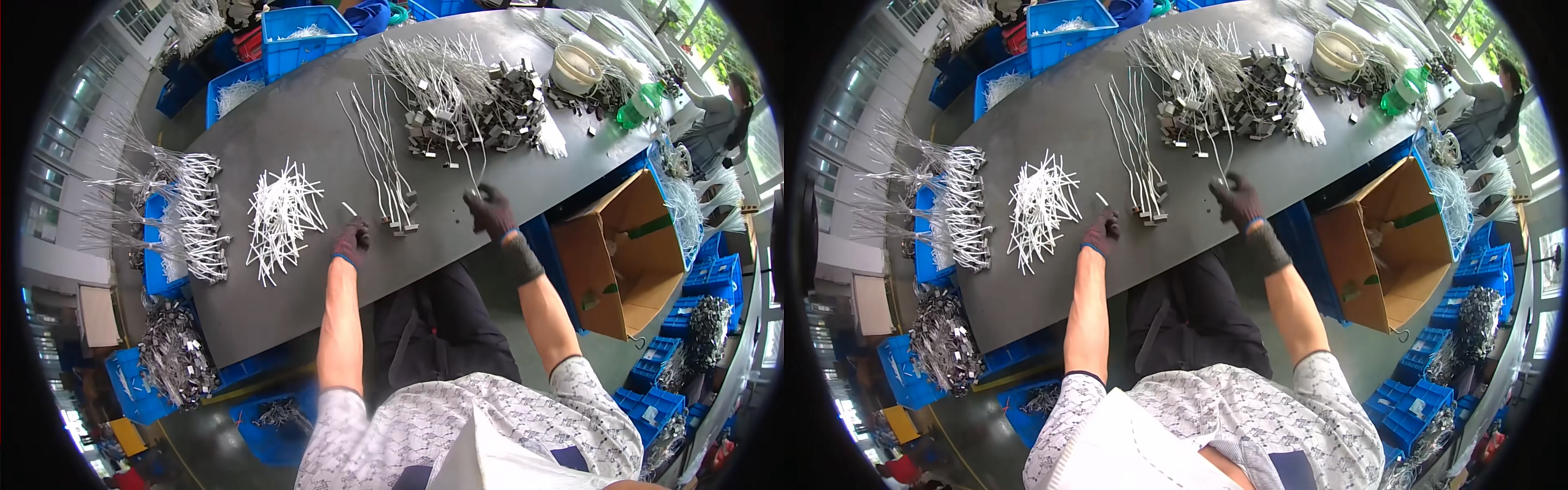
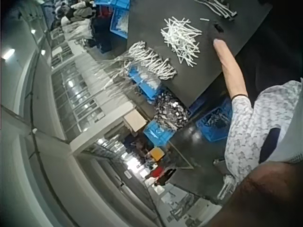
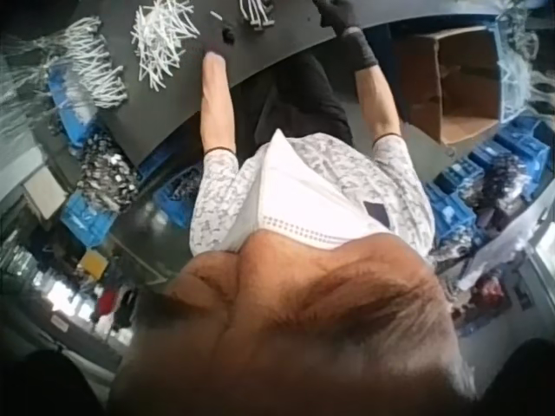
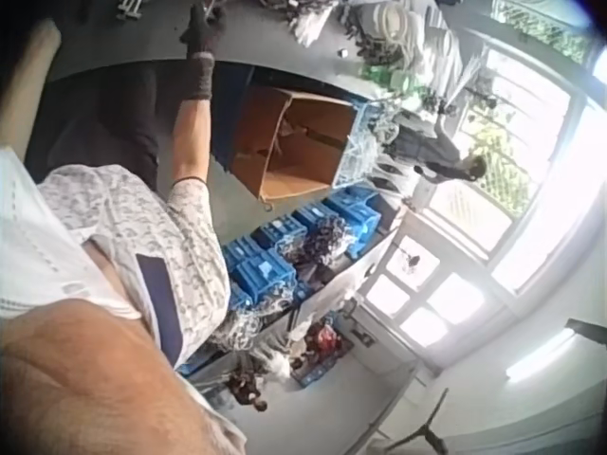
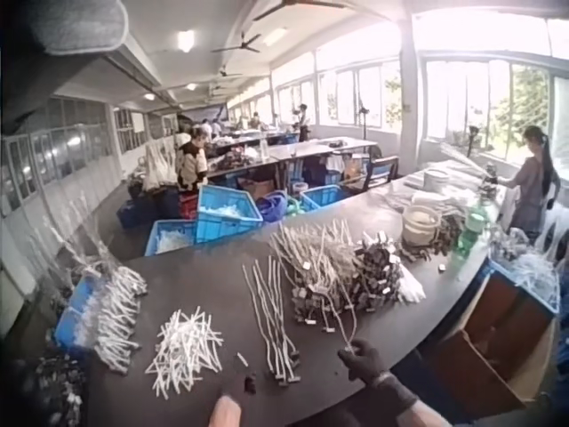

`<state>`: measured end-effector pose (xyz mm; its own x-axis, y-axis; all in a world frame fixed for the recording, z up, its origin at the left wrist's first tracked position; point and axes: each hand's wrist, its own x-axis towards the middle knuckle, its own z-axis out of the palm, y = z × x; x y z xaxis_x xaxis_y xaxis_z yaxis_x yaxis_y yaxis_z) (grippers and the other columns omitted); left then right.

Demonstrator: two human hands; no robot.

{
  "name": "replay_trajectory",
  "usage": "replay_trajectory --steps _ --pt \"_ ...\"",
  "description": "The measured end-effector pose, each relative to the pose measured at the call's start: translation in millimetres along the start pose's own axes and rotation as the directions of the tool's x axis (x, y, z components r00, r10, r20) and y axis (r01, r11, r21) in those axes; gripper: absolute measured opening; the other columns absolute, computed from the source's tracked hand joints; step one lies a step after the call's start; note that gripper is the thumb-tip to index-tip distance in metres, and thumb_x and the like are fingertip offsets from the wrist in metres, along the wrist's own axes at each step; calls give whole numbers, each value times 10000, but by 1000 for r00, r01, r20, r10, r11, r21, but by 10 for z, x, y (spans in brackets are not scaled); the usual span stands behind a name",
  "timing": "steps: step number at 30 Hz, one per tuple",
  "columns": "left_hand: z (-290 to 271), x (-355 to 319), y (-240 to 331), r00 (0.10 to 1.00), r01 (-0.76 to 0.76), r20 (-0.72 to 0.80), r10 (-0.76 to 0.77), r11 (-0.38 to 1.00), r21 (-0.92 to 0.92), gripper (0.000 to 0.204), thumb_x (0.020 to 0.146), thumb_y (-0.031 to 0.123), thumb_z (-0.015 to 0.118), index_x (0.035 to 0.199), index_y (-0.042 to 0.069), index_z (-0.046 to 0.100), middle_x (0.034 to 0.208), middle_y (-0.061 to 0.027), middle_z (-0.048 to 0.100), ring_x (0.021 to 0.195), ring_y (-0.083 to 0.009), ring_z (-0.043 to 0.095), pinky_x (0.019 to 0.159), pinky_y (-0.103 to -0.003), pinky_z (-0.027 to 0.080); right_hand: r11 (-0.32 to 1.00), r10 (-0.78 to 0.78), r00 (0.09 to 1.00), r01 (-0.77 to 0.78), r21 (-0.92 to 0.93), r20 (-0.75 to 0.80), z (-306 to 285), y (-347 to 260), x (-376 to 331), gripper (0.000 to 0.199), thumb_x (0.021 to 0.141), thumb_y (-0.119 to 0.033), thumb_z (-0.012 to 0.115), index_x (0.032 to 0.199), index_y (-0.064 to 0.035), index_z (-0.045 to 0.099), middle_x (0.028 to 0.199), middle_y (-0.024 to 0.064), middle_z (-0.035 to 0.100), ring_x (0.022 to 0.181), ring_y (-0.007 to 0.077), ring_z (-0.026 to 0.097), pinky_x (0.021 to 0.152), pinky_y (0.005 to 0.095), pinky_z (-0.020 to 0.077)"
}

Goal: Sorting and bundling thin metal wires into organized groups on a factory workbench.

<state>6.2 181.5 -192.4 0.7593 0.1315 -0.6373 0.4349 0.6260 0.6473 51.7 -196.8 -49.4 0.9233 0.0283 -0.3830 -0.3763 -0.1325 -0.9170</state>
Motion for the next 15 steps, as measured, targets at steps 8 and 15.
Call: replay_trajectory --steps 8,15 --pt "1137 -712 -521 983 108 167 -74 972 -207 86 922 122 721 933 54 669 810 -52 682 750 -167 687 657 -306 592 792 -309 949 222 -568 -61 -650 952 -53 456 869 -293 691 1198 22 663 970 194 737 921 285 712 810 376 547" --pt "2176 -794 -1699 973 178 137 -184 982 57 186 944 231 668 966 48 650 855 -73 672 740 -233 674 662 -436 611 871 -359 932 319 -373 -41 -478 1119 -718 308 932 -237 660 1091 25 687 907 130 737 860 166 679 760 318 525"
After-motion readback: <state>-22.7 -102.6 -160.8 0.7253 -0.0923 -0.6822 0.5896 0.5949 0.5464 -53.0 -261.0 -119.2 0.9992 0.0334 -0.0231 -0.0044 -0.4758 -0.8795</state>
